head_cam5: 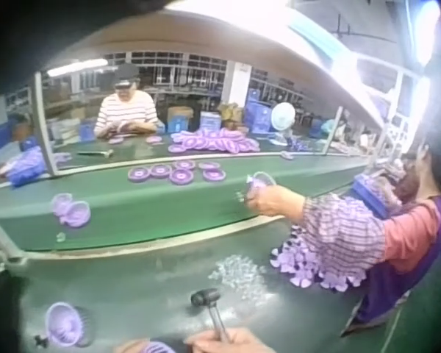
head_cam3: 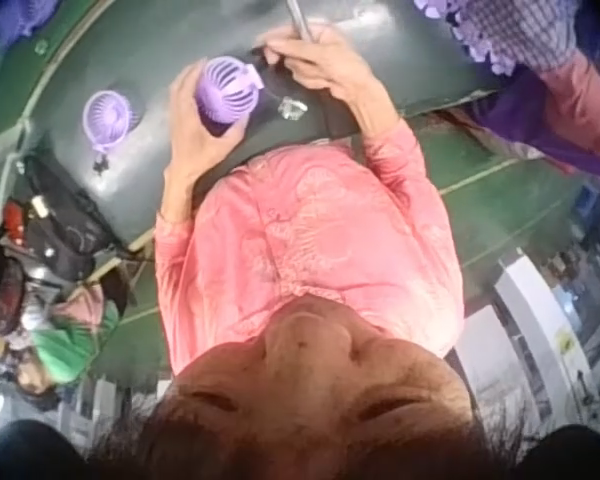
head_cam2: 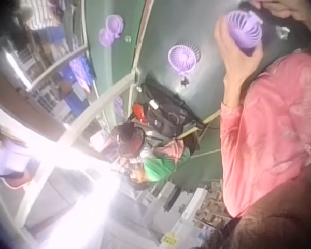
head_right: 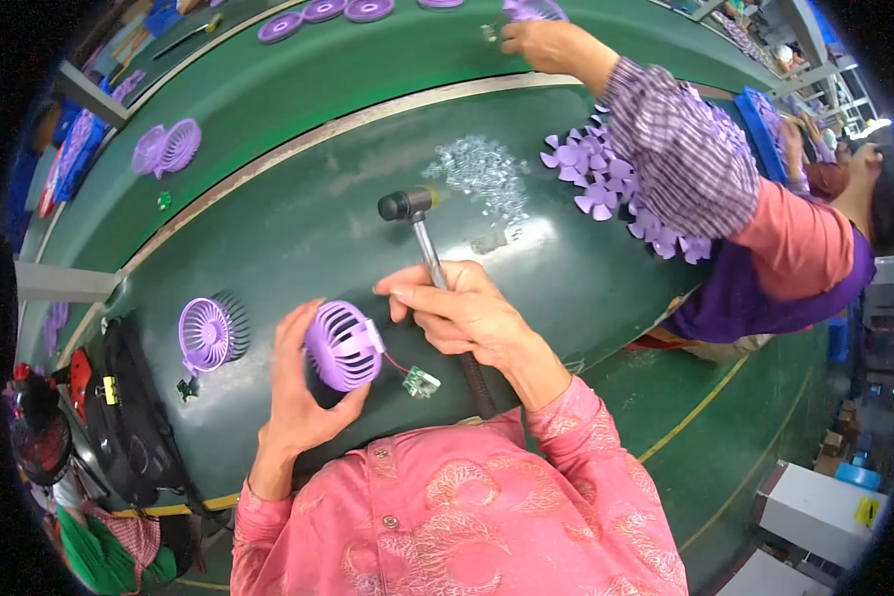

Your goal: The person assembles small purple plastic fan-like components by securing pieces together with a rubber mallet on a factory assembly line.

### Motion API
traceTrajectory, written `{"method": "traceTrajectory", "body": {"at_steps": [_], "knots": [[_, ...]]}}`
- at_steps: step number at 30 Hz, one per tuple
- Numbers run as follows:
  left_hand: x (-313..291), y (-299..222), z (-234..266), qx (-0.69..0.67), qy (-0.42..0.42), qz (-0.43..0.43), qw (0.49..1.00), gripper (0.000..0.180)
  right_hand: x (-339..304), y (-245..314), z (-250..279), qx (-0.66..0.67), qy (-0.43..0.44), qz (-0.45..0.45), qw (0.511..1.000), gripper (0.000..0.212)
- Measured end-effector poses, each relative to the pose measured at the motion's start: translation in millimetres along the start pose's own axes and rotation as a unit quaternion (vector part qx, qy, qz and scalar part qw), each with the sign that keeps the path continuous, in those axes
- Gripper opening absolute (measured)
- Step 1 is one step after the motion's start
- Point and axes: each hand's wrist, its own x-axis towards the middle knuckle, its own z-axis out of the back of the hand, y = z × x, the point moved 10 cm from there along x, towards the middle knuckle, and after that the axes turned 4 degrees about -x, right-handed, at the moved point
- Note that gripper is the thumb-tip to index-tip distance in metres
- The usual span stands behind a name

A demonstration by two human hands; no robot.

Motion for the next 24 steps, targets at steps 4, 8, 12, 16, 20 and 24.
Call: {"method": "traceTrajectory", "body": {"at_steps": [4, 8, 12, 16, 20, 24], "knots": [[9.2, 2.8, -6.0, -0.060, 0.019, -0.006, 0.998, 0.089, -8.2, -0.1, -12.1, -0.045, 0.032, -0.034, 0.998, 0.022], [13.2, 4.2, -9.1, -0.078, 0.067, 0.006, 0.995, 0.086, -7.8, -2.6, -17.7, -0.101, 0.020, -0.044, 0.994, 0.018], [11.2, 4.0, 4.1, -0.086, 0.041, 0.017, 0.995, 0.070, -11.6, -2.7, -26.3, -0.123, -0.004, -0.040, 0.992, 0.016], [6.9, -50.5, 27.0, 0.119, -0.053, -0.041, 0.991, 0.049, -12.5, -3.7, -36.0, -0.158, -0.034, -0.008, 0.987, 0.016], [3.2, -57.7, 22.5, 0.198, -0.090, -0.049, 0.975, 0.038, -13.1, -3.7, -43.5, -0.210, -0.052, 0.001, 0.976, 0.017], [-3.9, -58.7, 26.2, 0.187, -0.111, -0.052, 0.975, 0.029, -14.6, -1.1, -43.4, -0.249, -0.067, 0.012, 0.966, 0.016]]}}
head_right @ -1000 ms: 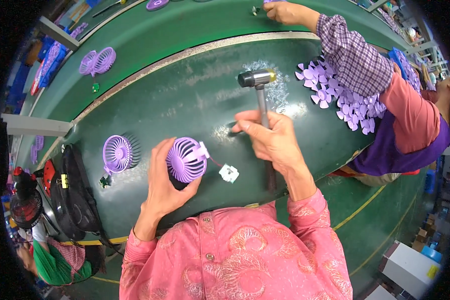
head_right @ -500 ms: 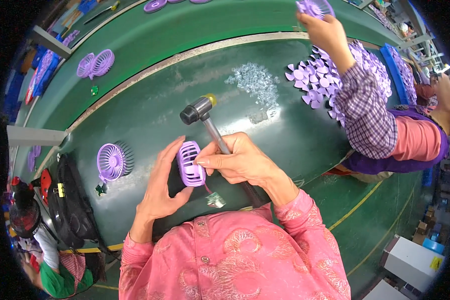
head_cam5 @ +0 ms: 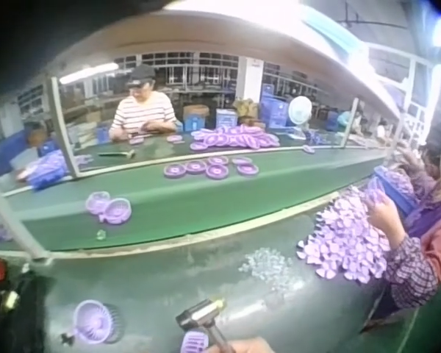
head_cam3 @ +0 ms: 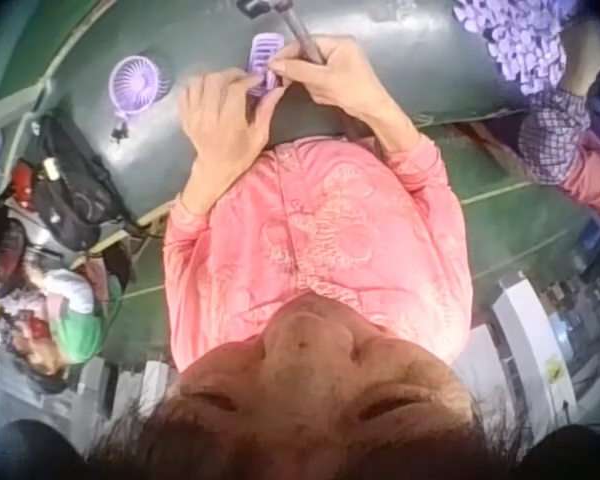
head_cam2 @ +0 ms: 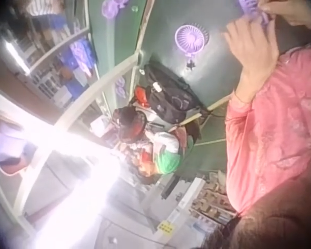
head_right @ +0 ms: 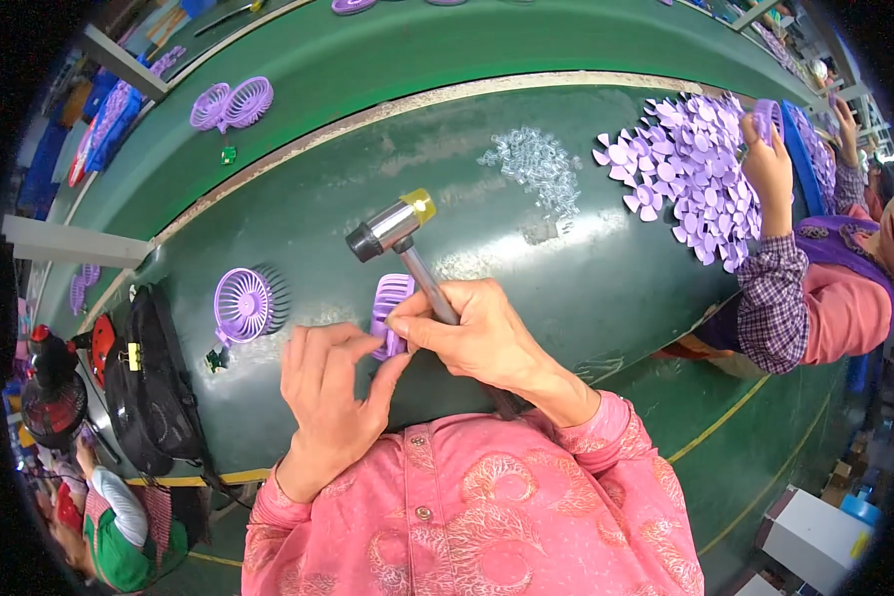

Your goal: The person assembles small purple plastic fan-like components by securing pieces together with a rubber mallet on a factory assembly line.

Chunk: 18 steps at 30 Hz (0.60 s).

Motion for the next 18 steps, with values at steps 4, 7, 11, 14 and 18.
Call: {"method": "traceTrajectory", "body": {"at_steps": [4, 7, 11, 14, 18], "knots": [[-4.6, 2.4, -0.5, -0.044, -0.013, -0.002, 0.999, 0.025, -5.0, 4.5, 0.4, 0.009, -0.015, 0.008, 1.000, 0.016], [-9.5, 15.9, -13.6, -0.140, 0.042, 0.093, 0.985, 0.020, -6.7, 4.4, 2.1, 0.022, -0.026, 0.012, 0.999, 0.014], [-29.2, 42.6, -35.5, -0.292, 0.050, 0.259, 0.919, 0.013, -7.0, 4.2, 2.6, 0.003, -0.028, 0.021, 0.999, 0.014], [-33.3, 48.6, -39.5, -0.334, 0.043, 0.305, 0.891, 0.010, -7.0, 3.8, 4.0, 0.006, -0.032, 0.025, 0.999, 0.015], [-42.6, 54.3, -53.5, -0.440, 0.047, 0.383, 0.811, 0.010, -7.0, 2.2, 4.5, 0.011, -0.034, 0.025, 0.999, 0.015]]}}
